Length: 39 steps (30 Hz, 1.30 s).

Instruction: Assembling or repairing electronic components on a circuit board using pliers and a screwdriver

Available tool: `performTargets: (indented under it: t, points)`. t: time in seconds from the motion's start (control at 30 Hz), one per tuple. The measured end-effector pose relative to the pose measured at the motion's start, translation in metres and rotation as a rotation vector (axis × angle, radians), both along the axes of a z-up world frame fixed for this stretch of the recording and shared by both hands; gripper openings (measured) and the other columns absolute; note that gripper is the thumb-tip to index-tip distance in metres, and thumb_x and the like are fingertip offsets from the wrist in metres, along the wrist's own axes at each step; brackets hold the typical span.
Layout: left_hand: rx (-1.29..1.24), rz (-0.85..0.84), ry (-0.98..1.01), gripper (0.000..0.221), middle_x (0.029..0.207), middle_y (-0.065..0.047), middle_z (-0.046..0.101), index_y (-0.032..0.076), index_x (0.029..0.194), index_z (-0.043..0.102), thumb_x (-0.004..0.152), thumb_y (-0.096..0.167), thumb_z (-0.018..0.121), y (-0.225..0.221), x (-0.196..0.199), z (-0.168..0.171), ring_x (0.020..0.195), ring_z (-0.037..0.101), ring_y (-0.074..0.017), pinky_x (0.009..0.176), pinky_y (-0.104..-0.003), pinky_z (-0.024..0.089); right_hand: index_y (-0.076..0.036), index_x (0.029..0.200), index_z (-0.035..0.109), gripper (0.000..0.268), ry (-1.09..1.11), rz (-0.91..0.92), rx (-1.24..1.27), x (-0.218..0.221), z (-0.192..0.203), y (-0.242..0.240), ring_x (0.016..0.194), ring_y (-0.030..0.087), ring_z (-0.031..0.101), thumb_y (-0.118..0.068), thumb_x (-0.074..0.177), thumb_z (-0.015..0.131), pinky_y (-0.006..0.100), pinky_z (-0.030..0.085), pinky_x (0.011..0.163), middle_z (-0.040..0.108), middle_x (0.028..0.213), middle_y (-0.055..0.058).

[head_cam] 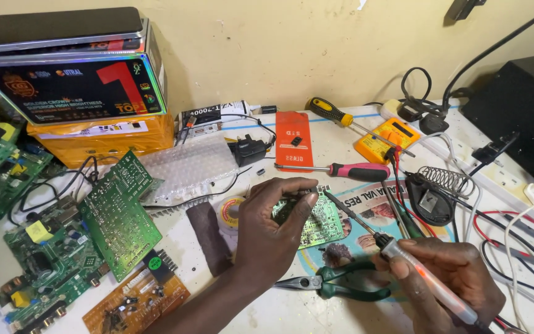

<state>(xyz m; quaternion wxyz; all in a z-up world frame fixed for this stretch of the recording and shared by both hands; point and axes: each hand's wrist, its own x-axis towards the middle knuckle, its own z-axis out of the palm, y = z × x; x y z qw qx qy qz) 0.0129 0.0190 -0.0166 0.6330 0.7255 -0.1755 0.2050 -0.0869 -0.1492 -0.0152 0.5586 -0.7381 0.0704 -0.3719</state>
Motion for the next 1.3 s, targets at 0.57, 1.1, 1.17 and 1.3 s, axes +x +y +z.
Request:
performTargets:
  t: [0.57,1.1,1.17,1.3]
  points:
    - [-0.054,-0.064,0.058,0.018,0.101,-0.001,0.079,0.014,0.106,0.076,0.095,0.025,0.067,0.001,-0.002,0.002,0.097,0.073,-0.0167,0.086,-0.033,0.057,0.013,0.1,0.061,0.024,0.011,0.001,0.132,0.003,0.005,0.001,0.075,0.035,0.075,0.0,0.082,0.071,0.037,0.068,0.072,0.07,0.09,0.029]
    - [-0.089,-0.105,0.048,0.015,0.098,-0.001,0.078,0.011,0.103,0.075,0.095,0.02,0.067,0.0,0.0,0.001,0.091,0.072,-0.0131,0.083,-0.03,0.057,0.01,0.105,0.063,0.026,0.036,-0.008,0.024,0.004,0.001,-0.012,0.071,0.028,0.073,-0.003,0.083,0.072,0.032,0.063,0.064,0.072,0.091,0.025]
    - [-0.067,-0.096,0.035,0.015,0.097,0.0,0.078,0.011,0.102,0.075,0.095,0.021,0.066,0.0,0.0,0.001,0.092,0.072,-0.0129,0.084,-0.03,0.056,0.009,0.105,0.061,0.023,-0.018,0.013,0.071,0.006,-0.003,-0.015,0.067,0.03,0.072,-0.002,0.086,0.069,0.031,0.058,0.056,0.07,0.092,0.025]
    - [-0.079,-0.116,0.044,0.017,0.099,-0.001,0.078,0.012,0.104,0.075,0.096,0.023,0.066,-0.001,0.0,0.0,0.095,0.073,-0.0139,0.086,-0.03,0.056,0.01,0.103,0.06,0.026,0.007,0.032,0.124,0.005,0.001,-0.014,0.071,0.032,0.073,-0.003,0.083,0.069,0.035,0.064,0.062,0.071,0.094,0.027]
